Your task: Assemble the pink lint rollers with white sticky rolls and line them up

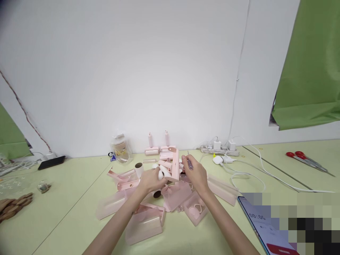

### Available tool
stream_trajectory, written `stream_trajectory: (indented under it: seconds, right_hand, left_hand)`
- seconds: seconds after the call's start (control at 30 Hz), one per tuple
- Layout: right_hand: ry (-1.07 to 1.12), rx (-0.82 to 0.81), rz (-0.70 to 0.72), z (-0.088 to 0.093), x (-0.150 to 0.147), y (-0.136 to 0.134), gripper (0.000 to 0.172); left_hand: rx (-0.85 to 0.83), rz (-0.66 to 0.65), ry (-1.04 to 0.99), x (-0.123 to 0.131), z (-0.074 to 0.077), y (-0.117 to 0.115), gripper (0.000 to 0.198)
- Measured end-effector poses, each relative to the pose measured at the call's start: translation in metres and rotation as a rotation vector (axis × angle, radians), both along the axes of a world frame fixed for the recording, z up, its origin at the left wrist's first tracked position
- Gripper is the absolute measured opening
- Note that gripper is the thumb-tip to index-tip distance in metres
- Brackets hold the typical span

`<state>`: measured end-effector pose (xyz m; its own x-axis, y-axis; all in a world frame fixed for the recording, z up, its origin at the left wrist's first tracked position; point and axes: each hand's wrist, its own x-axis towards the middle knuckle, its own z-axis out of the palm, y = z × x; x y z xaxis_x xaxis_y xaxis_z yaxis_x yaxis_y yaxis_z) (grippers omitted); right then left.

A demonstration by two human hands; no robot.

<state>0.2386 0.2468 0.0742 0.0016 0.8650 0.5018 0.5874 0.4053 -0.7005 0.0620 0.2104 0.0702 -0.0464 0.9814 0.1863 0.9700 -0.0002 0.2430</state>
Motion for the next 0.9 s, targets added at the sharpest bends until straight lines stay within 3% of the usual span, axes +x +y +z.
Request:
stream_trajectory:
  seconds: [0.3, 0.53, 0.73, 0.9]
  right_hand:
    - [0.041, -0.001, 0.023, 0.008, 0.002, -0.005, 0.036]
    - [0.003, 0.030, 0.014, 0.006, 0.000, -0.004, 0.034]
    - [-0.031, 0.059, 0.015, 0.004, 0.001, -0.003, 0.033]
    - [-0.072, 0.110, 0.056, 0.004, -0.005, -0.007, 0.030]
  left_hand:
    - [-0.035, -0.028, 0.099, 0.001, -0.004, 0.008, 0.037]
    - [-0.027, -0.098, -0.031, 0.001, -0.014, 0.018, 0.044]
    - [0.047, -0.293, -0.414, 0.012, -0.028, 0.016, 0.039]
    - [0.091, -0.312, -0.968, 0.009, -0.018, 0.000, 0.045]
